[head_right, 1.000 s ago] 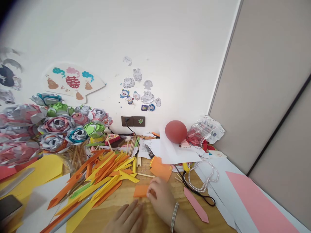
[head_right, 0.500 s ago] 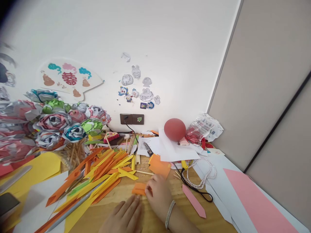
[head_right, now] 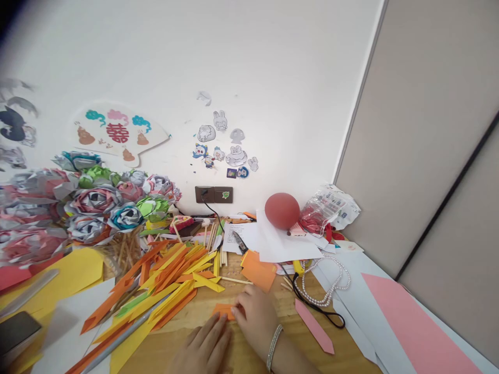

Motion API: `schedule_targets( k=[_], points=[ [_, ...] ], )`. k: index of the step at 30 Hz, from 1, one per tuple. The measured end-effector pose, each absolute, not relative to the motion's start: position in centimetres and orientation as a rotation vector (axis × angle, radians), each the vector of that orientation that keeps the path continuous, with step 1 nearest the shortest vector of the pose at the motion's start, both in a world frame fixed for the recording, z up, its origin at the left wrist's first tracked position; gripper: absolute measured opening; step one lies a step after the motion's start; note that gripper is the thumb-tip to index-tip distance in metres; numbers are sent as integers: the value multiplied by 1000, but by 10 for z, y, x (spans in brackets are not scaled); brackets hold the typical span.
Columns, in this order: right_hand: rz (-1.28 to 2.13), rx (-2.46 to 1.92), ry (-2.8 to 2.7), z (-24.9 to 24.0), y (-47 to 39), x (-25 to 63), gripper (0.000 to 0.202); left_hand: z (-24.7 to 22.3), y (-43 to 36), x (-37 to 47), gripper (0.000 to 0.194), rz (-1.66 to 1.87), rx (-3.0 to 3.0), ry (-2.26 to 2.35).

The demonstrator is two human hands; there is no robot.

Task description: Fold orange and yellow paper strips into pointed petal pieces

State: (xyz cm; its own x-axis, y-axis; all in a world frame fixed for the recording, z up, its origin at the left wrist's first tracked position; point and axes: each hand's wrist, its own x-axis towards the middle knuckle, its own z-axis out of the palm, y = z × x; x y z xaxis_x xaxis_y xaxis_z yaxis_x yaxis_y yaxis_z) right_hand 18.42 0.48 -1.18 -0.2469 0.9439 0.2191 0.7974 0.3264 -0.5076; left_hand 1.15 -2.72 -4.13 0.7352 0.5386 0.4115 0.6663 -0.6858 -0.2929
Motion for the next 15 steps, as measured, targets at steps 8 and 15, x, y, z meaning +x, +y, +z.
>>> schedule_targets(
  k=[8,15],
  points=[
    [493,-1571,-2006,-9,5,186,6,-51,-28,14,34,-526,-2403,-853],
    [531,-1571,-2001,-8,5,186,6,-63,-33,26,24,-857,-2237,-940]
  ],
)
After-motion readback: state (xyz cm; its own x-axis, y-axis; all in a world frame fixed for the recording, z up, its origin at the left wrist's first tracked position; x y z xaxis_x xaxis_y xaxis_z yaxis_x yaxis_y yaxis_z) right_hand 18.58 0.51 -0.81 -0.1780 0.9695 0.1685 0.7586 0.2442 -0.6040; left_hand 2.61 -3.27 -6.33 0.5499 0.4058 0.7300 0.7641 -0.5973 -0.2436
